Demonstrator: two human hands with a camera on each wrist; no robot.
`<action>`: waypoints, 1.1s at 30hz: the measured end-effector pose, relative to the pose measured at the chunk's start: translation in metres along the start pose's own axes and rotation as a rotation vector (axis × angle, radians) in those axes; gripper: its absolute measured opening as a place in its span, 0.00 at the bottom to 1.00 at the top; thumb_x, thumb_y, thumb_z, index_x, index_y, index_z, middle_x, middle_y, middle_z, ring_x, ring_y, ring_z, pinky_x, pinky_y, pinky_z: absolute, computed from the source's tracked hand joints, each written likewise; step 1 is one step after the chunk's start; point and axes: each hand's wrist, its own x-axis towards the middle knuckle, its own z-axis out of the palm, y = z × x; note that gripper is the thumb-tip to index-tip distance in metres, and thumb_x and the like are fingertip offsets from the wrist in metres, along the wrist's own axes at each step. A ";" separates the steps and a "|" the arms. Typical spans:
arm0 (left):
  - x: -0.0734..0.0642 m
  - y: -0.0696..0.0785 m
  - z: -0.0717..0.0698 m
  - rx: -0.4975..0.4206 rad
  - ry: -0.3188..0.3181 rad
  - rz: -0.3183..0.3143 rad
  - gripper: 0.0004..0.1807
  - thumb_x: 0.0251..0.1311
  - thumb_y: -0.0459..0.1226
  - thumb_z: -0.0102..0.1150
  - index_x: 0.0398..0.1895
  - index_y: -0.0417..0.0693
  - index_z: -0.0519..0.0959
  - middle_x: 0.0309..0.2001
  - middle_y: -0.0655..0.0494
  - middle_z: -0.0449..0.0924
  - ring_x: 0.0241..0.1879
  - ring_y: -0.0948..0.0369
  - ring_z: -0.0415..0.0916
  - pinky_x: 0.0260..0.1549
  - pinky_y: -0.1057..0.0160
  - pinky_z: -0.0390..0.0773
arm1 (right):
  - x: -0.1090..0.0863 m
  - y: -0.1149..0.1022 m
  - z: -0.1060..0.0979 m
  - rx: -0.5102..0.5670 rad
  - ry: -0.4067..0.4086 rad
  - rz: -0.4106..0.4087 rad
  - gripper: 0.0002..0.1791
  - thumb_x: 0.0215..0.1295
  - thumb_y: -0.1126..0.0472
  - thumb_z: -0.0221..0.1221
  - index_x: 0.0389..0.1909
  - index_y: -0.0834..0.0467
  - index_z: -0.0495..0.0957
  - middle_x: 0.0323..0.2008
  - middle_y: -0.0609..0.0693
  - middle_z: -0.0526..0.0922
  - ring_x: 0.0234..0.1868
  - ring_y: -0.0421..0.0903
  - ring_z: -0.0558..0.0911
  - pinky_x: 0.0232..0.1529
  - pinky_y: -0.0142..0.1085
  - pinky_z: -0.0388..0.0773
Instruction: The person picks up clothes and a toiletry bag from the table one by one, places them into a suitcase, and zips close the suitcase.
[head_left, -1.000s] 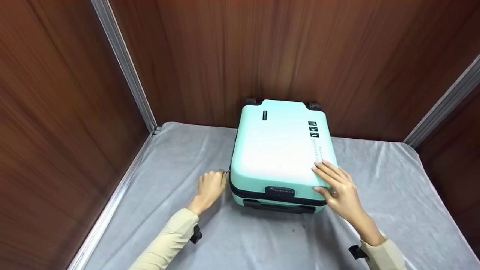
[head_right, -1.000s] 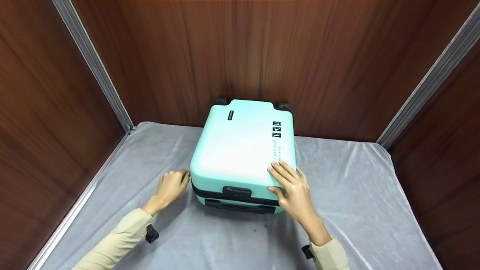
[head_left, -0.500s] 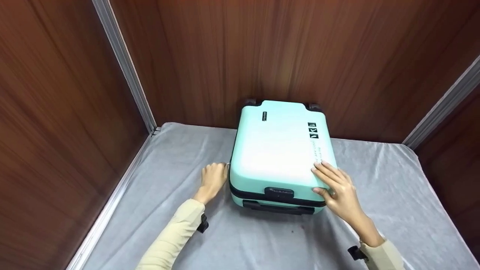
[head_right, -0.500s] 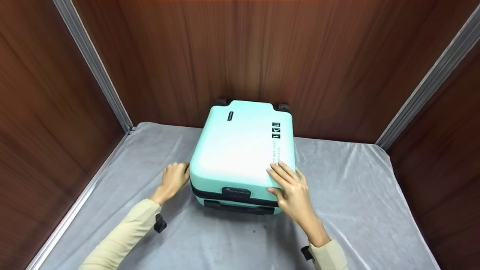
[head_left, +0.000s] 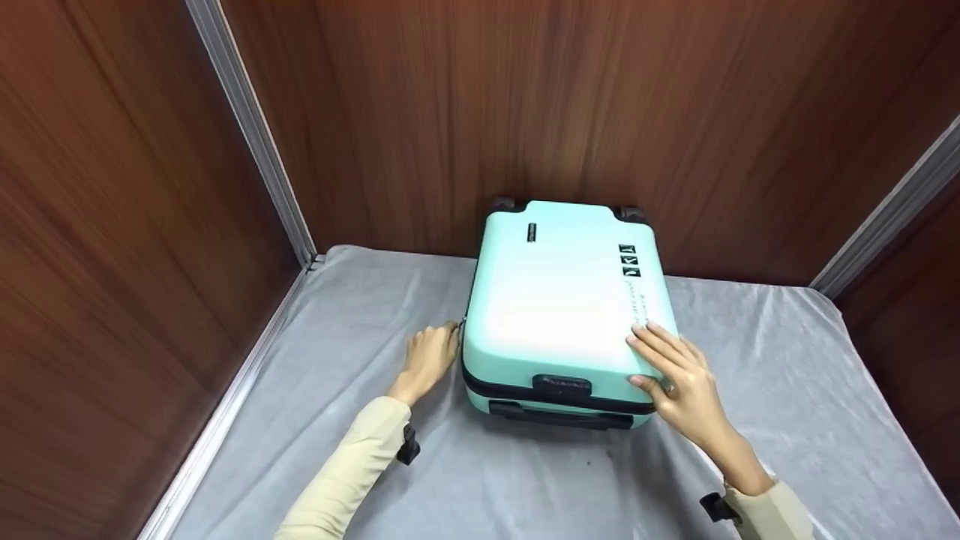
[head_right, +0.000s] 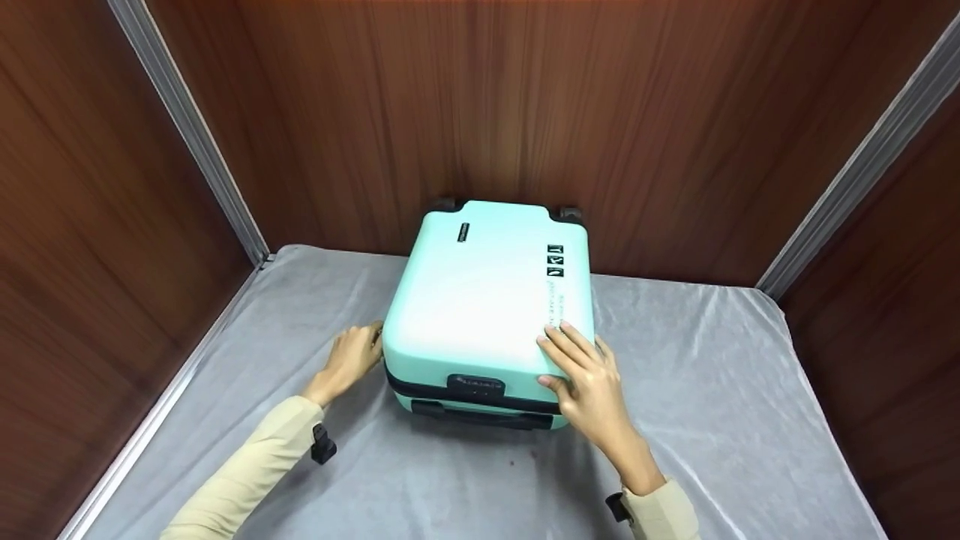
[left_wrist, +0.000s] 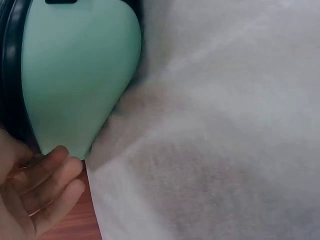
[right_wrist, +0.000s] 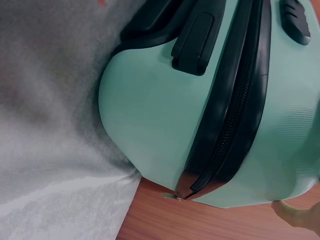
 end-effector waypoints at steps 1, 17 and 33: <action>-0.002 0.000 0.001 0.000 0.000 0.010 0.12 0.72 0.36 0.50 0.36 0.42 0.82 0.23 0.48 0.81 0.24 0.45 0.80 0.21 0.48 0.75 | 0.000 0.000 0.000 0.001 -0.002 0.000 0.32 0.50 0.61 0.71 0.60 0.60 0.79 0.61 0.58 0.77 0.64 0.61 0.72 0.63 0.66 0.57; -0.020 0.004 0.003 -0.077 0.032 0.000 0.10 0.71 0.34 0.53 0.46 0.41 0.84 0.32 0.46 0.86 0.26 0.51 0.82 0.22 0.52 0.78 | 0.003 0.000 -0.006 0.044 -0.065 0.049 0.36 0.46 0.69 0.74 0.61 0.59 0.78 0.63 0.56 0.76 0.67 0.58 0.69 0.67 0.61 0.54; -0.014 0.020 -0.015 -0.432 0.080 -0.067 0.22 0.78 0.46 0.41 0.54 0.39 0.80 0.45 0.44 0.85 0.44 0.51 0.83 0.45 0.52 0.81 | 0.010 0.003 -0.001 0.162 0.068 0.084 0.22 0.53 0.78 0.64 0.50 0.61 0.85 0.55 0.60 0.81 0.61 0.64 0.73 0.62 0.56 0.58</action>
